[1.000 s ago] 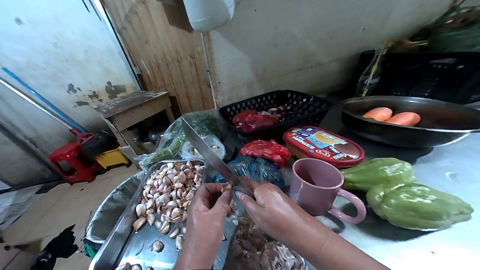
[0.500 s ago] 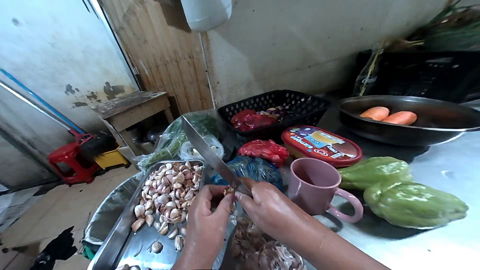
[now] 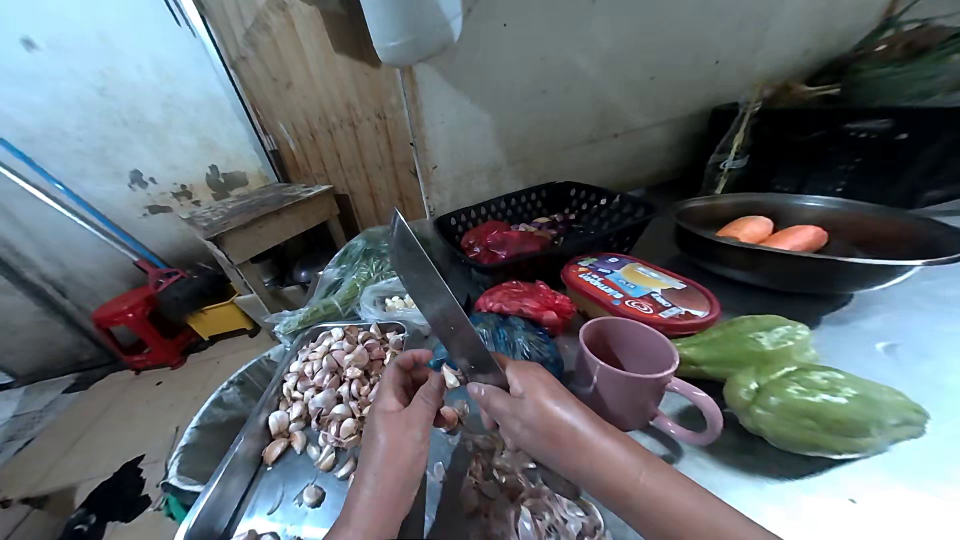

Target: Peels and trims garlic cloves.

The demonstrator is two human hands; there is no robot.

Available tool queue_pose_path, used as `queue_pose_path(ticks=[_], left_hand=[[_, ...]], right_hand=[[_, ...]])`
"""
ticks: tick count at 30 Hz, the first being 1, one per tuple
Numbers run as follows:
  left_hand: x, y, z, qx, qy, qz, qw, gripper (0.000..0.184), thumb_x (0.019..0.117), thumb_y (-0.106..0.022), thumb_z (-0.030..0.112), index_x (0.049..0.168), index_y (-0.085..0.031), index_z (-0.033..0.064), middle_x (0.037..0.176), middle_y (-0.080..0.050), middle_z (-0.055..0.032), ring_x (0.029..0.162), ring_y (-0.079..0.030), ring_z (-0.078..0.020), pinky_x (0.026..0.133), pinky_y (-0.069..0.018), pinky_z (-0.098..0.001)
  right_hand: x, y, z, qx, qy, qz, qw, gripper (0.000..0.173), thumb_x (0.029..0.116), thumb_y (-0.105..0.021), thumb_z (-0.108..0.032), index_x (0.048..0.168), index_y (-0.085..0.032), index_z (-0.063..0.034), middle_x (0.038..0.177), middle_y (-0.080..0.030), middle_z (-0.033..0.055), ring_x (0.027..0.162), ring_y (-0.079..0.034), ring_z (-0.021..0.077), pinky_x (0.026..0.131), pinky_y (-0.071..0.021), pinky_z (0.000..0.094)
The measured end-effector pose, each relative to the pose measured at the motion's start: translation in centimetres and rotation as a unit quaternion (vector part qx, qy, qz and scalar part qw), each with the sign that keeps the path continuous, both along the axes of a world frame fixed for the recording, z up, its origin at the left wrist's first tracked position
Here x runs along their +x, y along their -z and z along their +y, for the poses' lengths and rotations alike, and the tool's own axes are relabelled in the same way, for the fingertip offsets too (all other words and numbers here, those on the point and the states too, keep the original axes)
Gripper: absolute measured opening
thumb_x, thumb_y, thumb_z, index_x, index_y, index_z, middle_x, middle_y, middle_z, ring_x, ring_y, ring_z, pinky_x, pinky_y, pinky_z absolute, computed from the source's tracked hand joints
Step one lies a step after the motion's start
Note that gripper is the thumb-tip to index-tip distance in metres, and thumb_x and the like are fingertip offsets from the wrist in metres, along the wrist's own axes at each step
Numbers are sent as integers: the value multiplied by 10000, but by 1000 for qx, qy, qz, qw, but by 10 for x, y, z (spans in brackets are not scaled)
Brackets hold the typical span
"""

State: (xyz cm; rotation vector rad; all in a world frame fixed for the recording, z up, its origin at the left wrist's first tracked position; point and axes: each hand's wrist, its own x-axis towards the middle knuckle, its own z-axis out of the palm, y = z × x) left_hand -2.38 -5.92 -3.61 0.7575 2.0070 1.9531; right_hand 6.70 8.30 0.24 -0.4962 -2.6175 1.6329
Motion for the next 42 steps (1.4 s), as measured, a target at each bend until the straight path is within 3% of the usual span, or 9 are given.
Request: queue_pose_path(ticks=[3, 6, 10, 15, 18, 24, 29, 32, 42], left_hand=[[-3, 8, -3, -77, -26, 155, 985, 242, 1015, -560, 226, 1133, -650, 36, 962, -665, -18, 813, -650, -60, 728, -558, -231], [-5, 13, -5, -124, -2, 236, 964, 393, 1022, -529, 375, 1197, -677, 55, 1035, -681, -22, 920, -648, -62, 821, -544, -242], [0, 5, -4, -100, 0, 129, 987, 274, 995, -620, 270, 1161, -669, 57, 978, -685, -3, 832, -664, -57, 750, -562, -226], [-12, -4, -4, 22, -16, -77, 997, 131, 1025, -564, 56, 1071, -670, -5, 840, -681, -54, 699, -663, -120, 659, -573, -256], [-18, -5, -6, 52, -22, -108, 993, 146, 1029, -547, 39, 1119, -646, -21, 871, -676, -83, 714, -660, -141, 662, -569, -262], [-14, 0, -5, 31, -8, -20, 999, 176, 1001, -604, 60, 1165, -620, -3, 898, -696, -73, 769, -687, -138, 716, -585, -272], [-9, 8, -4, -17, -16, 119, 993, 174, 988, -634, 131, 1129, -665, 34, 901, -711, -17, 793, -694, -88, 738, -592, -246], [-6, 13, -4, -43, -22, 191, 980, 194, 987, -641, 176, 1117, -686, 40, 917, -713, 0, 792, -686, -51, 728, -586, -216], [0, 12, -3, -30, -23, 198, 979, 196, 979, -649, 180, 1096, -698, 31, 918, -715, -6, 783, -687, -41, 718, -588, -201]], right_hand=[[0, 1, 0, -11, 8, 5, 1000, 249, 1092, -483, -216, 1259, -582, -61, 815, -602, 16, 607, -571, 76, 600, -510, 244], [0, -1, 0, 2, 11, -1, 1000, 272, 1093, -488, -232, 1285, -581, -64, 834, -600, 33, 612, -574, 85, 610, -518, 252], [1, 0, -2, 7, -10, -2, 1000, 261, 1095, -480, -235, 1260, -595, -69, 828, -597, 24, 624, -563, 87, 616, -504, 260], [1, 6, 7, -4, 14, 35, 999, 271, 1087, -491, -232, 1253, -625, -65, 799, -618, 26, 611, -577, 105, 605, -516, 285], [3, 7, 12, -10, 50, 74, 996, 195, 1070, -527, -202, 1123, -662, -72, 726, -624, -12, 547, -562, 59, 548, -500, 231], [3, 3, 8, 45, -1, 5, 999, 249, 1075, -510, -243, 1171, -689, -99, 802, -627, 7, 615, -569, 72, 605, -499, 256], [4, 3, 5, 49, -14, 15, 999, 280, 1081, -506, -230, 1296, -607, -83, 845, -646, 23, 679, -601, 100, 660, -516, 287], [4, 2, 4, 43, -17, 12, 999, 280, 1093, -470, -228, 1271, -619, -70, 821, -623, 15, 640, -576, 86, 635, -510, 271], [2, 5, 2, 83, -20, 16, 996, 308, 1098, -451, -244, 1299, -620, -82, 874, -627, 42, 720, -593, 121, 698, -514, 306]])
